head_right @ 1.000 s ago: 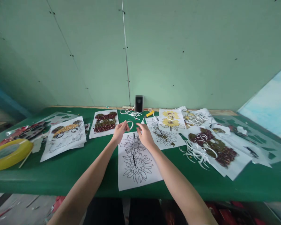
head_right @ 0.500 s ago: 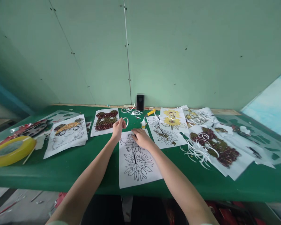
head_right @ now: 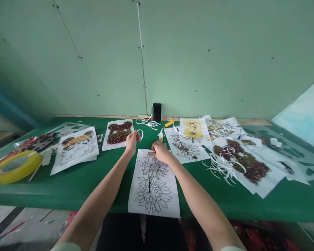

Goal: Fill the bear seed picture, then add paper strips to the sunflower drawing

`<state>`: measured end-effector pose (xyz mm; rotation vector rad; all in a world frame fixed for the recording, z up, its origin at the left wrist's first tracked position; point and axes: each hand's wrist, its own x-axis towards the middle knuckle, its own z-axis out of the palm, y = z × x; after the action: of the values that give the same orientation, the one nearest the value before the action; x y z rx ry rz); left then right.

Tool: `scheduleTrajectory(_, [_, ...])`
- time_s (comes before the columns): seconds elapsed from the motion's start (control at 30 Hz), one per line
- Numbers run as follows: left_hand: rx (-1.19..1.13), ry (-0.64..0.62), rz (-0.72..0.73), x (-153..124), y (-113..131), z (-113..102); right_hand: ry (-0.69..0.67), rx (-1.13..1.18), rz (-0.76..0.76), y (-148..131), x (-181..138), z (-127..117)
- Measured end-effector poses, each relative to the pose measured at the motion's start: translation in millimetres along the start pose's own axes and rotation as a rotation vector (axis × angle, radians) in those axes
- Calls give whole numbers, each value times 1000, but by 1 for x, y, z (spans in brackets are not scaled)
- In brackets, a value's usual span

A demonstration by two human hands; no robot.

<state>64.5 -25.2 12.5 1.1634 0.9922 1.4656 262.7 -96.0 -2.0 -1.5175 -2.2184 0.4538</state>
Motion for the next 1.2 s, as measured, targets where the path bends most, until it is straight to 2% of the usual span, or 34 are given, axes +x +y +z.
scheduleTrajectory(0.1, [-18,11,-12,1,0,0,-59,196,39,-3,-7,-20])
scheduleTrajectory(0.2, [-13,35,-9,2,2,0,46,285,14,-7,-26,-48])
scheduleTrajectory(0.27, [-1,53,5,1,4,1,220,278,118,-8,-48,-63])
scheduleTrajectory(0.33, [9,58,14,1,6,1,498,256,290,-8,-77,-72])
scheduleTrajectory(0.4, [6,50,11,0,8,0,720,233,431,-10,-111,-71])
scheduleTrajectory(0.43, [3,45,8,0,9,0,764,234,468,-13,-129,-68])
scheduleTrajectory(0.47, [1,42,8,0,9,1,772,238,489,-17,-146,-62])
scheduleTrajectory(0.57, [4,36,22,-2,10,2,632,319,513,-36,-189,-39])
scheduleTrajectory(0.67, [-2,36,23,-3,10,2,519,466,534,-61,-218,-13])
scheduleTrajectory(0.77, [-8,23,11,-5,12,1,456,545,501,-86,-235,8])
scheduleTrajectory(0.87, [-16,7,4,-6,13,-2,419,524,443,-108,-246,26])
scheduleTrajectory(1.0, [31,5,5,-9,9,-1,249,489,381,-128,-256,40])
scheduleTrajectory(1.07, [83,-2,20,-12,5,0,281,430,397,-131,-257,43])
scheduleTrajectory(1.13, [141,-15,42,-14,2,2,394,344,390,-132,-254,43])
scheduleTrajectory(1.2, [178,-22,57,-15,-1,3,488,270,318,-133,-246,43])
